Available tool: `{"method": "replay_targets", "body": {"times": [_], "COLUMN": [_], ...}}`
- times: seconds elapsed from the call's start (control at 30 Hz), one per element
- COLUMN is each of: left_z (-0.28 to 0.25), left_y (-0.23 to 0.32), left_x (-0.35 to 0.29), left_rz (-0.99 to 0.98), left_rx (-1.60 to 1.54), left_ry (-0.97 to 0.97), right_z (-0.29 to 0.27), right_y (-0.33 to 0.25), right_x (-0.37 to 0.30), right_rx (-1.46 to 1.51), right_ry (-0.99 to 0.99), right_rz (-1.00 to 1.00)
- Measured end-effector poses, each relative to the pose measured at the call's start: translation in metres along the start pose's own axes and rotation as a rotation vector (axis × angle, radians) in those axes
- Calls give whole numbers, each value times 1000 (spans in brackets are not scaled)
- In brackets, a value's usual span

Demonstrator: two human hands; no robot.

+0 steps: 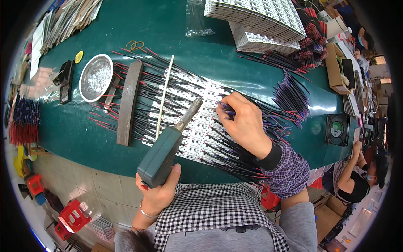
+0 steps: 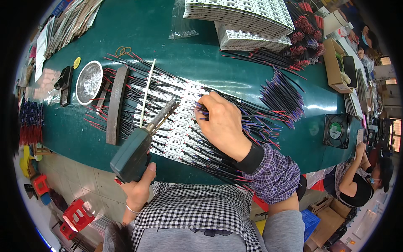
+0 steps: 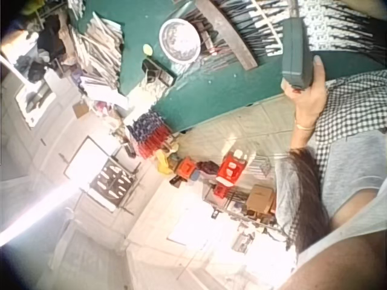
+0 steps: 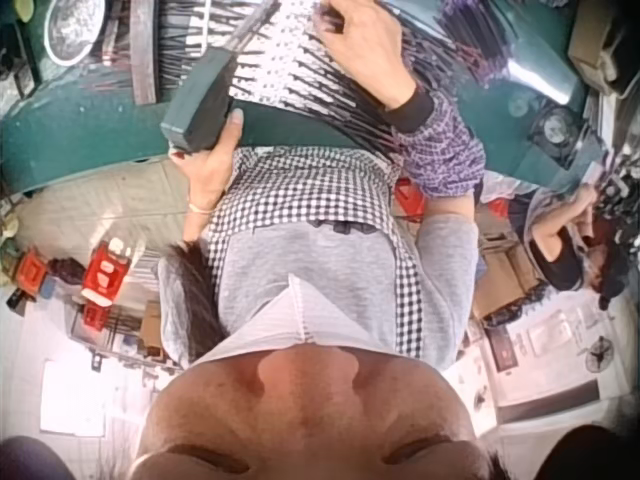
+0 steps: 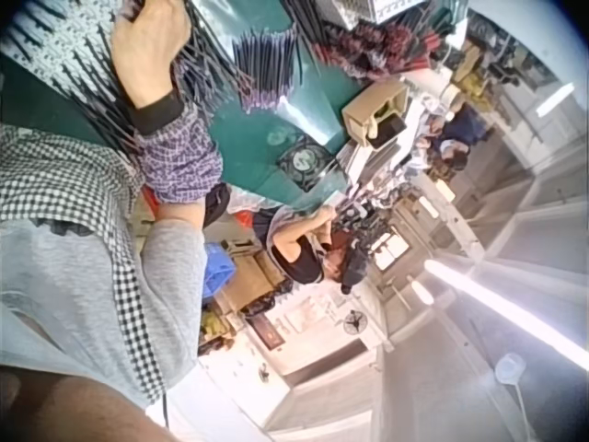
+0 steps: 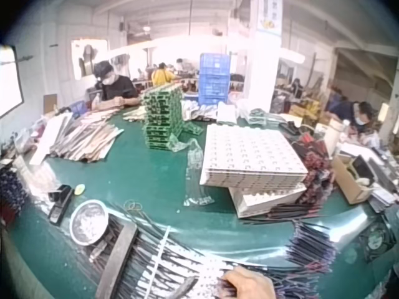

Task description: The person solders wires onto circuit board strips using a soldering gun, then aligns and arranges the strips and wires using a stick and by hand.

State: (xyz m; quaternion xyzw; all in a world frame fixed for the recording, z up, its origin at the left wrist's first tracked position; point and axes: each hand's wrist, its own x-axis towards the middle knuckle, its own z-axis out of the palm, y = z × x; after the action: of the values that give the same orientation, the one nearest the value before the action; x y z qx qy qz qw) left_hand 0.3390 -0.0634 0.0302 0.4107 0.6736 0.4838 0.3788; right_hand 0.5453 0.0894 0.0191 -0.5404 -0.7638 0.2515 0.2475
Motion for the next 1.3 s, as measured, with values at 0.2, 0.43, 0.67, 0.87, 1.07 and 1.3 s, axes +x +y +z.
{"method": "replay_targets", "body": {"times": [0.2,0.43,0.67,0.87,1.07,1.3], "left_z": [2,6,5,5,7,4], "left_y": [-3,3,4,4,10,14], "left_x": [0,9,11,11,12,9], "left_rz": [103,136,113,104,118,162], "left_rx": [51,0,38,102,109,140], "left_ry": [-42,-110,-176,-224,-222,-169], "right_z": [7,10,12,13,13,11], "right_y": [2,1,1,2,1,1], "right_x": [1,2,1,1,2,2], "right_rx": [-82,-95,-100,-121,-129,-129], "right_ry": [48,54,72,70,67,61], "right_rz": [-21,-17,-30,-36,-42,-41]}}
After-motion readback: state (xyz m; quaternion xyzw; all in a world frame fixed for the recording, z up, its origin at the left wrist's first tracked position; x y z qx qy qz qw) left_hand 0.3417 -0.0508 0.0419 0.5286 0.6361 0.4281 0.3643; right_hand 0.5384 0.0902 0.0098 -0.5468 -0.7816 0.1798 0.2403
